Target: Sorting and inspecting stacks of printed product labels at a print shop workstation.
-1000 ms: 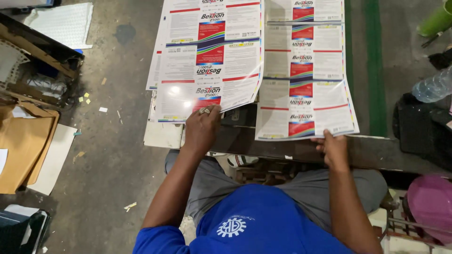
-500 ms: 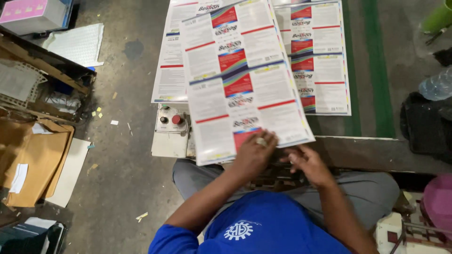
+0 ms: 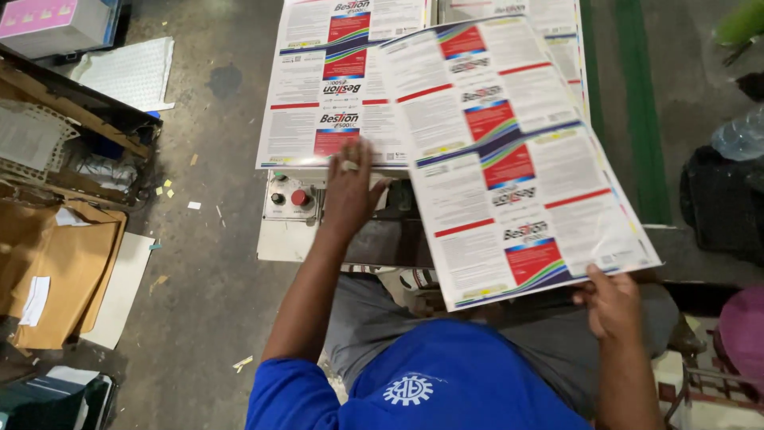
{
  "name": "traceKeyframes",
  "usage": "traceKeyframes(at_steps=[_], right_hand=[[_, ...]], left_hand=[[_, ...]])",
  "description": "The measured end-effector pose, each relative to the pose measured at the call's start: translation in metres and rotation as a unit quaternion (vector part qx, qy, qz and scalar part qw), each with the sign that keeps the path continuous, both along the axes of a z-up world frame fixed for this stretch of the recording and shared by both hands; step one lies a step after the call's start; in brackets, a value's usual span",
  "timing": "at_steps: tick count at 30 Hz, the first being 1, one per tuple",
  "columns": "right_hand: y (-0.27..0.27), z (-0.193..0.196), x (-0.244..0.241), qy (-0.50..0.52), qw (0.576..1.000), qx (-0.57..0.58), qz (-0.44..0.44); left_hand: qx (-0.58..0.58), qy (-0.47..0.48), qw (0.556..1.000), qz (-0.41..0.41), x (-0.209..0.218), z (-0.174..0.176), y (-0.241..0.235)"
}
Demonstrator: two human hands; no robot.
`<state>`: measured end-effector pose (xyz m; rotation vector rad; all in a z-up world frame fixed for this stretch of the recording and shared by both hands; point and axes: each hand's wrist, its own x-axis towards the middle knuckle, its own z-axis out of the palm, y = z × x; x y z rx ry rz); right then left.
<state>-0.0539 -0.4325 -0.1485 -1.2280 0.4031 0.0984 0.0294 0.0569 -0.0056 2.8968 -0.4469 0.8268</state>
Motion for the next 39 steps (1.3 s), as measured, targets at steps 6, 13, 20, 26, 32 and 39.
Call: traceKeyframes(at_steps=[6,13,20,26,32,39], right_hand=[[-0.043,-0.036,-0.044,0.024,0.998,-0.032,-0.044],[-0.026,-0.049,-0.066,0.078,0.990,-0.103,-0.050],[0.015,-0.032,-0.040,0.039,0.994,-0.097,0.044],[0.037,-0.037,0.048,-0.008,0.993,-0.104,0.057],[0.044,-0.039,0.094,0.058,0.994,-0.077,0.049],[0.103,-0.005,0.019,0.047,0.980,-0.059,0.185]], left_hand=[[-0.001,0.028,0.997,0.069,-0.016,-0.012,0.011],[-0.005,-0.014,0.999,0.048,-0.037,0.010,0.010],[-0.090,-0.016,0.995,0.039,-0.088,0.024,-0.018],[-0.126,-0.023,0.991,0.028,-0.107,0.023,-0.029],[-0.141,-0.031,0.989,0.021,-0.121,0.010,-0.030],[-0.187,-0.025,0.971,-0.147,-0.128,-0.004,-0.080]])
